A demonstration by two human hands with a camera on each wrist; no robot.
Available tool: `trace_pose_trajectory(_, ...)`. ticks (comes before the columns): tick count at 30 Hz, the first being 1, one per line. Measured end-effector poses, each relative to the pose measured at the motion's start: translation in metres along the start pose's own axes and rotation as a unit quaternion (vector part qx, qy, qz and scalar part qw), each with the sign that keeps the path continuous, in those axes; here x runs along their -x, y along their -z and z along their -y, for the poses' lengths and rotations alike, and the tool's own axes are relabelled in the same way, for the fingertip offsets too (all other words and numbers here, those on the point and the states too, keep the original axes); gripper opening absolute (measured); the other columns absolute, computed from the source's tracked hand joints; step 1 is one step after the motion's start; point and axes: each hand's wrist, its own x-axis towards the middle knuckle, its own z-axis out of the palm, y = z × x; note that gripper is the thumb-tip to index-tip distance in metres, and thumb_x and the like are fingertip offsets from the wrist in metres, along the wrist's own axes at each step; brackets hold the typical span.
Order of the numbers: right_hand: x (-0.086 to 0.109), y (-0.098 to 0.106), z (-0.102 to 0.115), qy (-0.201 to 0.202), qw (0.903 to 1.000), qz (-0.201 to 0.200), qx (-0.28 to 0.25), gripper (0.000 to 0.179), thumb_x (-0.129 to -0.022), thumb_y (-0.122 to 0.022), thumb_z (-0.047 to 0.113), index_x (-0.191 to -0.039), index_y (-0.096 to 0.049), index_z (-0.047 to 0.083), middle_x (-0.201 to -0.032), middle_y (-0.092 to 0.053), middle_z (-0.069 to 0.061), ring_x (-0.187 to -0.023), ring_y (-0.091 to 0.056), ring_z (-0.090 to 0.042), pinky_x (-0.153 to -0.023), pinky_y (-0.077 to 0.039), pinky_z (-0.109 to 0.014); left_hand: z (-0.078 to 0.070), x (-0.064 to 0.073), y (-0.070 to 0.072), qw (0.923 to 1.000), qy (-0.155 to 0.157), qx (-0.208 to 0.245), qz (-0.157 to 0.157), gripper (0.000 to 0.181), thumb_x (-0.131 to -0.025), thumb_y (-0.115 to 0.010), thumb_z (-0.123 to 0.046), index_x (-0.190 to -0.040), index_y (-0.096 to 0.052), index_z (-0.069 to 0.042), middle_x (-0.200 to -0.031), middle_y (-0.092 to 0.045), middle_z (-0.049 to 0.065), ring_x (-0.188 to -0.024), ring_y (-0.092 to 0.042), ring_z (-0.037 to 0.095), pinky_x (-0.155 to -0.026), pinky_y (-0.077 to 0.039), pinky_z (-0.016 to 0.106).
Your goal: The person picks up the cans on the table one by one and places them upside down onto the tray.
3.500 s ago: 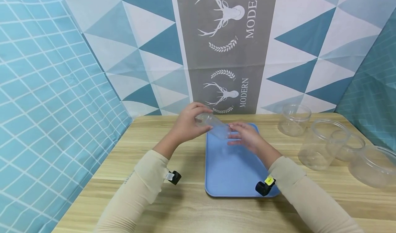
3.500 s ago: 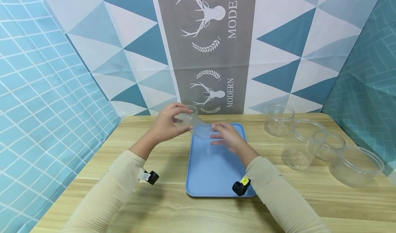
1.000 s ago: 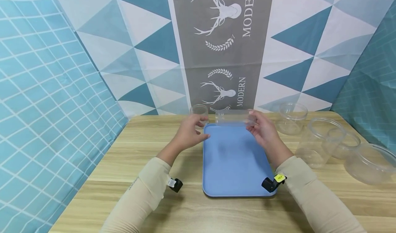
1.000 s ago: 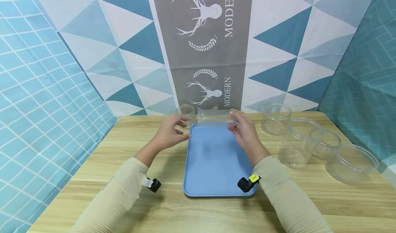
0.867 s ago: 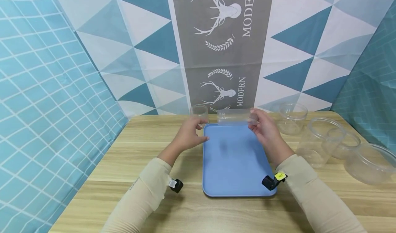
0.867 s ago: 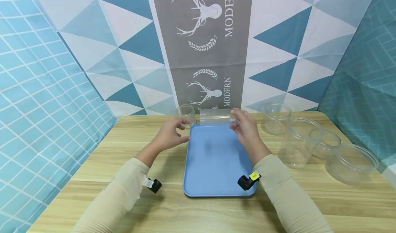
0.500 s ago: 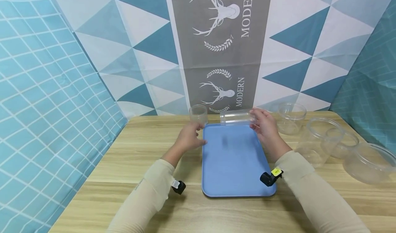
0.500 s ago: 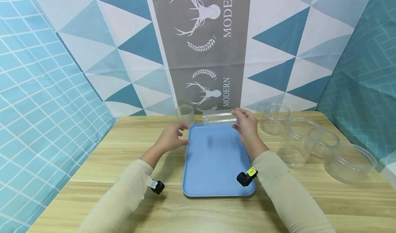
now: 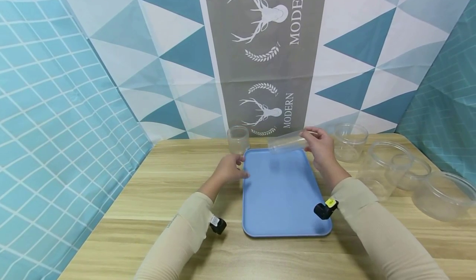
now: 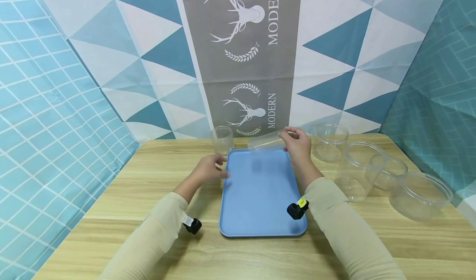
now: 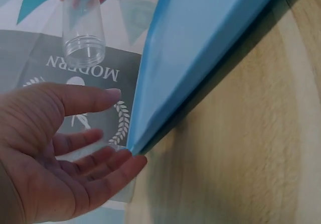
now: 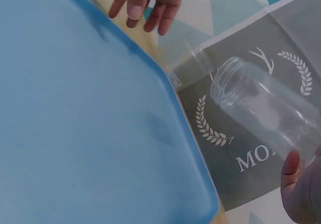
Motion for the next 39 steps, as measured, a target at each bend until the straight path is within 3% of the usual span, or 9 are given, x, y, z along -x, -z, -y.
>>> trace_pose_trajectory(3,-0.002,0.001,-0.001,0.01,0.9996,-0.01,0.025,0.033,-0.089,-0.068,0.017,-0.118,-0.061,0.002,-0.095,-0.057,0.005,-0.08,-0.052,-0.01,-0.062,-0.05,-0.021,0.002,0.0,-0.003,0.9993,0.033,0.011,0.016,0.056,-0.072,-0.084,-0.016,-0.12,-0.063,0.004,-0.11,-0.065,0.018,-0.091,-0.065,0.028,-0.088,-0.052,0.039)
trace_pose_trajectory(8,-0.006,0.002,-0.001,0.013,0.998,-0.025,0.056,0.039,-0.089,-0.068,0.021,-0.122,-0.06,0.002,-0.099,-0.056,0.005,-0.084,-0.053,-0.013,-0.059,-0.047,-0.018,0.004,0.002,-0.008,0.9925,0.08,0.076,0.052,0.06,-0.075,-0.082,-0.008,-0.126,-0.055,0.009,-0.11,-0.061,0.02,-0.064,-0.068,0.024,-0.068,-0.058,0.033)
trace_pose_trajectory(11,-0.006,0.002,0.001,0.003,0.9964,-0.034,0.077,0.041,-0.089,-0.069,0.023,-0.124,-0.06,0.004,-0.102,-0.054,0.003,-0.083,-0.052,-0.014,-0.062,-0.047,-0.019,0.005,0.001,-0.011,0.9878,0.094,0.107,0.063,0.063,-0.076,-0.081,-0.004,-0.129,-0.051,0.011,-0.107,-0.06,0.02,-0.062,-0.067,0.023,-0.059,-0.058,0.03)
trace_pose_trajectory(17,-0.007,0.0,0.005,-0.01,0.9921,-0.046,0.116,0.043,-0.088,-0.068,0.021,-0.127,-0.061,0.005,-0.106,-0.048,0.0,-0.087,-0.049,-0.012,-0.073,-0.051,-0.026,0.004,0.002,-0.018,0.9804,0.107,0.15,0.07,0.071,-0.077,-0.077,0.0,-0.137,-0.041,0.012,-0.105,-0.062,0.021,-0.06,-0.067,0.024,-0.056,-0.058,0.032)
trace_pose_trajectory(21,-0.01,-0.002,0.004,0.01,0.9871,-0.049,0.152,0.041,-0.085,-0.068,0.018,-0.124,-0.063,0.005,-0.115,-0.049,-0.006,-0.093,-0.047,-0.016,-0.073,-0.048,-0.026,0.003,0.003,-0.019,0.9792,0.115,0.152,0.072,0.073,-0.079,-0.072,0.003,-0.141,-0.035,0.012,-0.108,-0.059,0.023,-0.062,-0.067,0.026,-0.054,-0.058,0.033)
trace_pose_trajectory(29,-0.016,-0.003,-0.001,0.073,0.9703,-0.059,0.223,0.039,-0.081,-0.069,0.016,-0.118,-0.066,0.004,-0.122,-0.057,-0.016,-0.094,-0.053,-0.025,-0.073,-0.046,-0.032,0.004,0.002,-0.021,0.9806,0.116,0.138,0.076,0.073,-0.077,-0.067,0.008,-0.142,-0.035,0.012,-0.099,-0.059,0.019,-0.061,-0.066,0.025,-0.052,-0.057,0.033)
trace_pose_trajectory(39,-0.02,-0.007,-0.008,0.155,0.9306,-0.05,0.328,0.044,-0.076,-0.07,0.018,-0.117,-0.068,0.002,-0.119,-0.057,-0.022,-0.112,-0.05,-0.038,-0.093,-0.041,-0.052,0.002,0.002,-0.023,0.9813,0.12,0.132,0.074,0.073,-0.076,-0.066,0.011,-0.143,-0.035,0.011,-0.1,-0.058,0.019,-0.066,-0.067,0.027,-0.051,-0.057,0.033)
